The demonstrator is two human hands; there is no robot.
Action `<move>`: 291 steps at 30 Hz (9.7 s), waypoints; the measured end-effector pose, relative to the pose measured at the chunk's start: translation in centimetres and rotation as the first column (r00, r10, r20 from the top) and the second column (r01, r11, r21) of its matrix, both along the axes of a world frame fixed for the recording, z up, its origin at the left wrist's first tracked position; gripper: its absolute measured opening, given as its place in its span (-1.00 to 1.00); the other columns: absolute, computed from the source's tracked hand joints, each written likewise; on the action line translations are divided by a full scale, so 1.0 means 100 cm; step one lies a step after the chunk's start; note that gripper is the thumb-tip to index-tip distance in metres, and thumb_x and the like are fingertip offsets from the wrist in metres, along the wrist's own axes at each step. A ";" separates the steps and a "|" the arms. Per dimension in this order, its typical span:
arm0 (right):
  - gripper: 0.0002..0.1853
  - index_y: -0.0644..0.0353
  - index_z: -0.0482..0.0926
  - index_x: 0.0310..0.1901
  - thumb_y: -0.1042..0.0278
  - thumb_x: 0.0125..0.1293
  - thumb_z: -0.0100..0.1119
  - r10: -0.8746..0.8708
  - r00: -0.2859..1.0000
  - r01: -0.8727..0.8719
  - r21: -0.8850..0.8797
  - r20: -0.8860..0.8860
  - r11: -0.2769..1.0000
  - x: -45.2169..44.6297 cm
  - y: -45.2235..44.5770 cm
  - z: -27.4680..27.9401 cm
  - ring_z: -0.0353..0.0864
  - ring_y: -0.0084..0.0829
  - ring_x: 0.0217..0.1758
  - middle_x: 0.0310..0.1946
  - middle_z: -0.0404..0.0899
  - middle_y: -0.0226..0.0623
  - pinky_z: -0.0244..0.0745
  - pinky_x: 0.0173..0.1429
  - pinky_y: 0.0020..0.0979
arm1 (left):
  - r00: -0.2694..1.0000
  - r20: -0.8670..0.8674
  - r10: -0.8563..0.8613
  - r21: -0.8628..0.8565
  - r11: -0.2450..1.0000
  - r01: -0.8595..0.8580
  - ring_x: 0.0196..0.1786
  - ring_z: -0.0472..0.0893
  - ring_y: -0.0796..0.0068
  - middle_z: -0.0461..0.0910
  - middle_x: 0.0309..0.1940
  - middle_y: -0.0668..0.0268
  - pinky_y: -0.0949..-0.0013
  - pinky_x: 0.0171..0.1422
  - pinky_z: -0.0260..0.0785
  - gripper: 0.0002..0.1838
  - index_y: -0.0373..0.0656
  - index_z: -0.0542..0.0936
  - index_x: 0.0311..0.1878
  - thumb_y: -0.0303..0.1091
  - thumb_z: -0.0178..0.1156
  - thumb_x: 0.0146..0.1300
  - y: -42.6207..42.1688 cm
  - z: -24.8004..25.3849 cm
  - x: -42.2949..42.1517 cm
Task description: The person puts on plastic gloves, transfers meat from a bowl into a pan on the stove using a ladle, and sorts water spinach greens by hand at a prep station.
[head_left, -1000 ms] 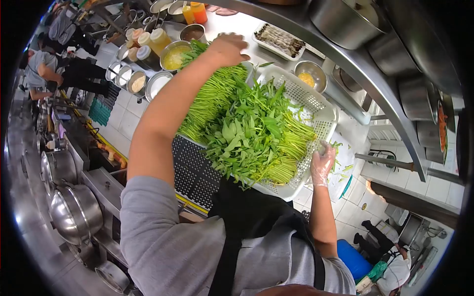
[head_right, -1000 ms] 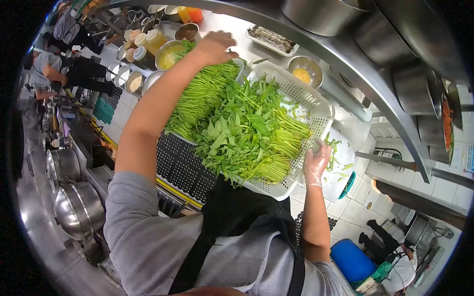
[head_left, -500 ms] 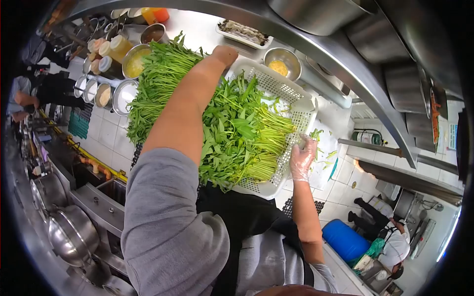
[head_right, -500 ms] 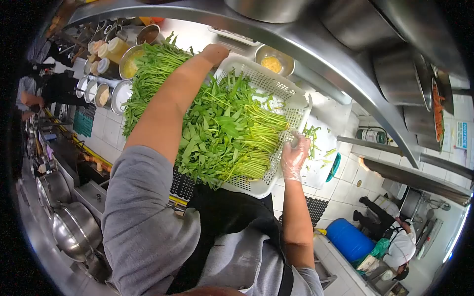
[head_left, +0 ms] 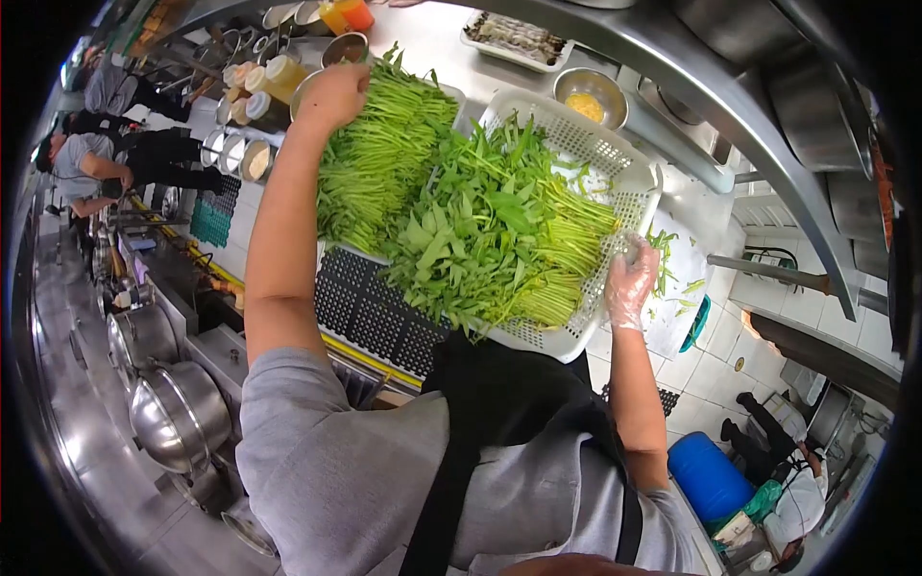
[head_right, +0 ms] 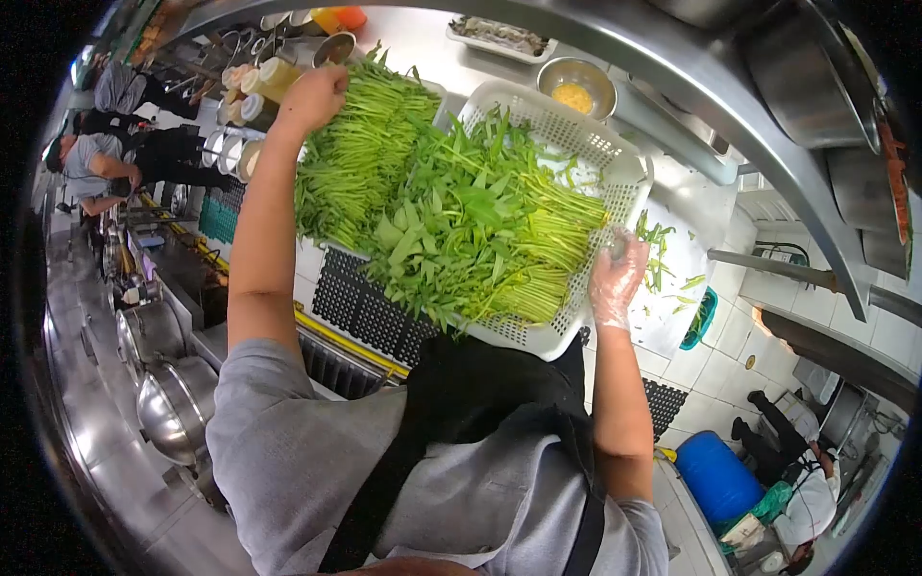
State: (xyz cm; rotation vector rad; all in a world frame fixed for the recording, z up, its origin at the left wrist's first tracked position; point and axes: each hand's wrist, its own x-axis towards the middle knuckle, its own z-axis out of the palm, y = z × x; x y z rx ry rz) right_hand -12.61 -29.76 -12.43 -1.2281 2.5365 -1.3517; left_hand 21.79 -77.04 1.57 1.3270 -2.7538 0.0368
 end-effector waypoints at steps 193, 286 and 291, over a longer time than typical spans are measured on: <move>-0.71 0.35 0.36 0.24 0.35 0.71 0.11 -0.221 0.089 0.076 0.215 0.971 0.974 -0.146 0.155 -0.067 0.57 -0.22 -0.48 -0.28 0.55 -0.08 0.46 -0.51 -0.12 | 0.769 -0.455 0.449 0.889 0.269 0.370 -0.53 0.12 0.79 0.24 -0.47 0.63 0.52 -0.50 -0.05 -0.40 -0.19 0.63 0.13 0.21 -0.11 0.84 0.497 0.036 -0.276; -0.81 0.18 0.72 0.19 0.49 0.63 0.31 0.151 0.987 -0.160 -0.294 -0.055 0.942 -0.234 0.200 0.225 0.66 -0.55 -0.25 -0.22 0.68 -0.41 0.66 -0.03 -0.39 | 0.741 -0.656 -0.147 0.381 0.783 0.492 -0.47 0.50 -0.09 0.49 -0.52 -0.01 0.03 -0.33 0.33 -0.71 -0.22 0.59 -0.05 -0.16 0.31 0.67 0.487 -0.043 -0.295; -0.71 0.17 0.76 0.12 0.40 0.39 0.47 0.507 0.740 -0.421 0.284 -0.442 0.861 -0.217 0.201 0.211 0.80 0.05 -0.04 0.01 0.77 -0.07 0.73 0.11 -0.04 | 0.739 -0.651 -0.174 0.356 0.789 0.500 -0.49 0.46 -0.02 0.46 -0.54 0.01 0.05 -0.33 0.32 -0.70 -0.23 0.57 -0.06 -0.17 0.31 0.67 0.485 -0.037 -0.300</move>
